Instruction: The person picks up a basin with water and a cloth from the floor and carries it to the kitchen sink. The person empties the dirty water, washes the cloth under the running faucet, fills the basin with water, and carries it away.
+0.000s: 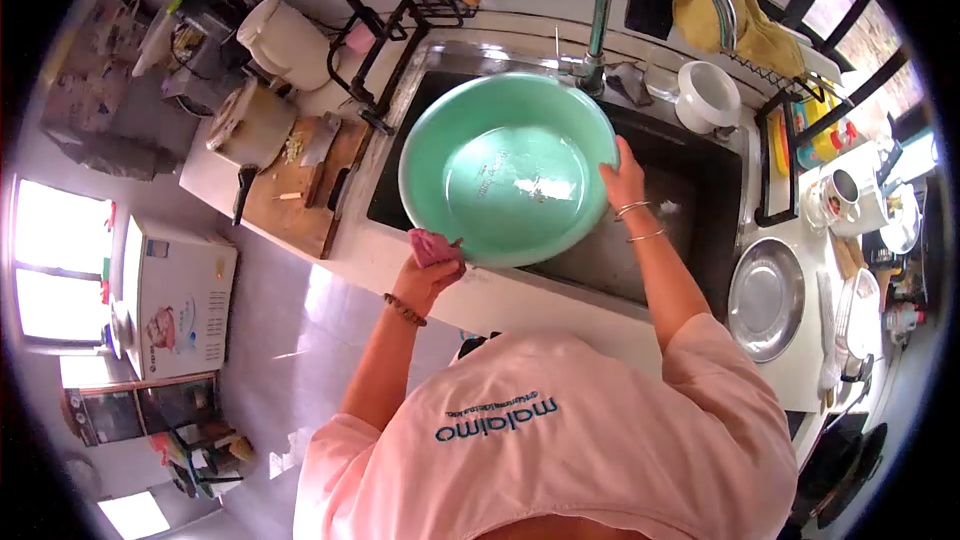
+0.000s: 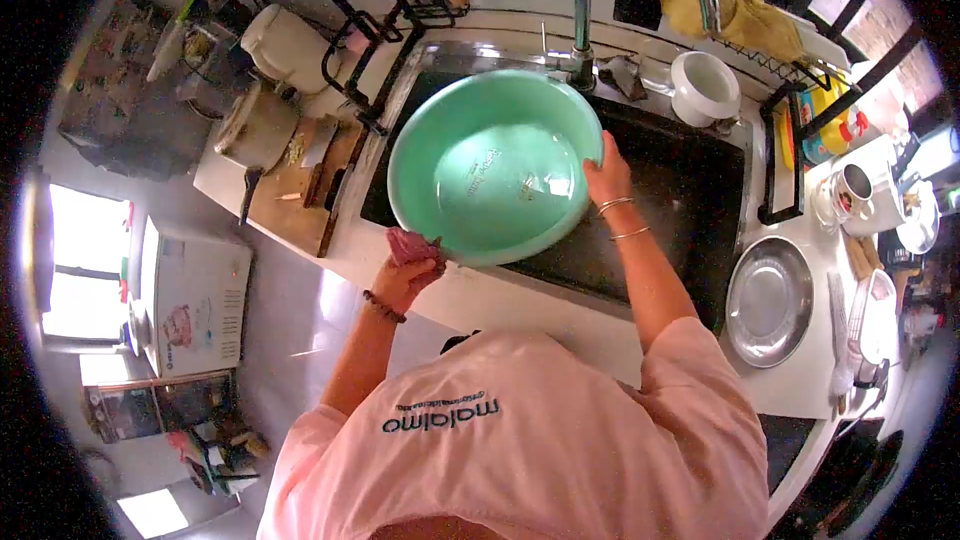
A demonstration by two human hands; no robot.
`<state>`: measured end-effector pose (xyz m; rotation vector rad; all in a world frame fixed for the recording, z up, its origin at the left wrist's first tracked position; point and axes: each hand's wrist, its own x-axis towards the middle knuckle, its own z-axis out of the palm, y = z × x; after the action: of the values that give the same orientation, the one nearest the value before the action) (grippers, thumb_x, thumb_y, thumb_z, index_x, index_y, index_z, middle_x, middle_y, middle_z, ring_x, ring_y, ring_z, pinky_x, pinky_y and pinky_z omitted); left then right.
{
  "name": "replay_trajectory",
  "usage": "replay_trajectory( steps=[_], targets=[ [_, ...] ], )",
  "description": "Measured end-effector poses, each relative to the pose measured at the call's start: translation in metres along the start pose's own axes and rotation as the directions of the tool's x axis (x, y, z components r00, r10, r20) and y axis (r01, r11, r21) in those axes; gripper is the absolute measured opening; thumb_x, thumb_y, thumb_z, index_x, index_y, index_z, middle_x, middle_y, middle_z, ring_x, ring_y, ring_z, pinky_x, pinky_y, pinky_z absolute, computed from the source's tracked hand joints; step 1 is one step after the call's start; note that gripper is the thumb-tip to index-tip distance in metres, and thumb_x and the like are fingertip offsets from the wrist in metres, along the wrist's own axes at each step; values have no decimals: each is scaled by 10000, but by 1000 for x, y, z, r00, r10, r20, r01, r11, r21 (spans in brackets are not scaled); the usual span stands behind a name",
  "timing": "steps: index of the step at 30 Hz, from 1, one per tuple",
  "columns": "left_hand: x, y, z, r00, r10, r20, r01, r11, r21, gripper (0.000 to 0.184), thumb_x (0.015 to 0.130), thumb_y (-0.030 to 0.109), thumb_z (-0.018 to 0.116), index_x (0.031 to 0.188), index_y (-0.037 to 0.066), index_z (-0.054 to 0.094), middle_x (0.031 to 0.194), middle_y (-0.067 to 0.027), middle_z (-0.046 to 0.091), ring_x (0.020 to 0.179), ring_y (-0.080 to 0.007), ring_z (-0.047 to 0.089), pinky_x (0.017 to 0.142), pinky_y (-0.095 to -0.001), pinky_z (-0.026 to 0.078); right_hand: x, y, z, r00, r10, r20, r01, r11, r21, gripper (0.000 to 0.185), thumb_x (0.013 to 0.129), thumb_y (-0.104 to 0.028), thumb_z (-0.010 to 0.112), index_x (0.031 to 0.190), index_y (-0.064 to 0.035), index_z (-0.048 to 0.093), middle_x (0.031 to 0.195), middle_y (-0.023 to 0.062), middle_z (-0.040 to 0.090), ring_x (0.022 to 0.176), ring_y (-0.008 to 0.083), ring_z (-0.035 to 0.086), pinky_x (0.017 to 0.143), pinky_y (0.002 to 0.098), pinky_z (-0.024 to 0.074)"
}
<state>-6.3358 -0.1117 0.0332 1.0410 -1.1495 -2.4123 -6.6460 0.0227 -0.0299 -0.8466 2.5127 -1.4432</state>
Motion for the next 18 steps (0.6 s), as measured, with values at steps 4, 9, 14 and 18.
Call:
replay_trajectory(
  steps=[4, 9, 14, 18],
  targets=[
    [-2, -14, 7, 995, -33, -98, 38, 998, 44, 289, 635, -49, 553, 886, 60, 459, 812, -22, 503, 743, -130, 498, 642, -240, 429, -2, 5, 17, 1000, -13, -18, 12, 999, -48, 552, 664, -145, 532, 1159, -52, 308, 967, 218, 497, 849, 354, 501, 744, 388, 396],
    [-11, -14, -1, 994, -21, -105, 37, 988, 149, 329, 612, -24, 600, 894, 77, 463, 818, -14, 506, 746, -131, 501, 636, -259, 440, -13, 3, 21, 975, 83, 205, -74, 996, -49, 569, 689, -236, 545, 1169, -65, 291, 1066, 199, 440, 924, 344, 461, 772, 371, 377],
    [-4, -12, -12, 992, -14, -122, 22, 998, 63, 375, 616, -16, 614, 932, 101, 449, 837, -8, 504, 762, -134, 503, 633, -280, 459, 23, -23, 9, 968, -185, 172, 208, 970, -125, 583, 698, -275, 574, 1143, -7, 307, 1097, 198, 398, 1017, 325, 383, 821, 365, 349],
    [-2, -8, 0, 992, 8, -127, 0, 998, 64, 411, 633, -20, 597, 985, 97, 422, 868, -23, 507, 767, -142, 511, 631, -290, 461, 64, -101, -10, 914, -398, 81, 397, 917, 27, 548, 710, -233, 569, 1144, -22, 309, 1071, 188, 423, 938, 296, 466, 774, 357, 391]
  ],
)
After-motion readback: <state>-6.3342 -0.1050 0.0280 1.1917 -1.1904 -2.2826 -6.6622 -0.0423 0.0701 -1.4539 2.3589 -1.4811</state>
